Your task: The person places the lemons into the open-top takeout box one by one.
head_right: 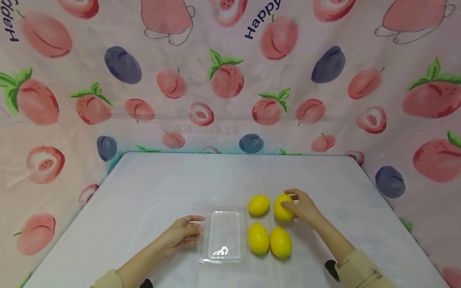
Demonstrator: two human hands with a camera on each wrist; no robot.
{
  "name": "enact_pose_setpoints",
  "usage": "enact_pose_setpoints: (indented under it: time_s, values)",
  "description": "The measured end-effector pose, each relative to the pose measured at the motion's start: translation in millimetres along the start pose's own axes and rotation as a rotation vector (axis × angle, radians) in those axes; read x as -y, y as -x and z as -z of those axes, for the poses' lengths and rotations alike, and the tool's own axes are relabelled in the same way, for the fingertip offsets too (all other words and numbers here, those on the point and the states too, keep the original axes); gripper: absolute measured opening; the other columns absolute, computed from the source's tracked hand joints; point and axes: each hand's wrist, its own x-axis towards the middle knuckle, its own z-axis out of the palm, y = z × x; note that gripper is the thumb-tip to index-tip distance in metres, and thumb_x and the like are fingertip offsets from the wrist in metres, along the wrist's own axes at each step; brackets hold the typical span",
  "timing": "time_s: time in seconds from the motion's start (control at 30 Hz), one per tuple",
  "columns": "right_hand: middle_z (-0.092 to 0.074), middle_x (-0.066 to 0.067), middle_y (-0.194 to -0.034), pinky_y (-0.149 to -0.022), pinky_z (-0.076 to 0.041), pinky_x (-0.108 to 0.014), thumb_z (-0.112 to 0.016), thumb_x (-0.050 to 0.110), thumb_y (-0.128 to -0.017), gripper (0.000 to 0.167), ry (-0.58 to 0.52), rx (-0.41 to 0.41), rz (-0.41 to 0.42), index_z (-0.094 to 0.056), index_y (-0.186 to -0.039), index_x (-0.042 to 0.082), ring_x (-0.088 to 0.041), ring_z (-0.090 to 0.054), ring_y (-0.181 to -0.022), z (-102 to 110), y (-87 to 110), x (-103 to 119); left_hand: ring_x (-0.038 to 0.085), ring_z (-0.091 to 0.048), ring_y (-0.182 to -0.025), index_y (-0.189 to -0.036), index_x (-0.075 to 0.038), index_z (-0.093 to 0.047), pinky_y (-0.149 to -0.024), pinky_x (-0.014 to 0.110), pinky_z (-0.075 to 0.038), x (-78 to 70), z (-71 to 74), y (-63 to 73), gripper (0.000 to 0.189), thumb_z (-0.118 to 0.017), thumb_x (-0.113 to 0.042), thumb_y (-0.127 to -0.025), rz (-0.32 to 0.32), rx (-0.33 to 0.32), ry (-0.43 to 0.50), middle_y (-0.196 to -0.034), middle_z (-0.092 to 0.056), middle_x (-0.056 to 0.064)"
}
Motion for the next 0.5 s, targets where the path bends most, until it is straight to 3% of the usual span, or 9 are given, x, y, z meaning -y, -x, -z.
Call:
enact_pose_setpoints:
  time_s: [0.5]
  values:
    - [-0.038,-0.034,-0.136,-0.073,-0.058,-0.031,-0.059,0.025,-0.093,0.057,-0.056,-0.002,0.050,-0.038,-0.138,-0.002,-0.035,-0.055,-0.102,0.8,7.5,25.3,0.009,-0.058,-0.075,-0.133,0.005,-0.041,-0.068,0.022,-0.058,-1.4,1.1,-1.1,0.048,-0.058,-0.002,-0.089,0.004,-0.004,-0.022,-0.084,-0.057,-0.003]
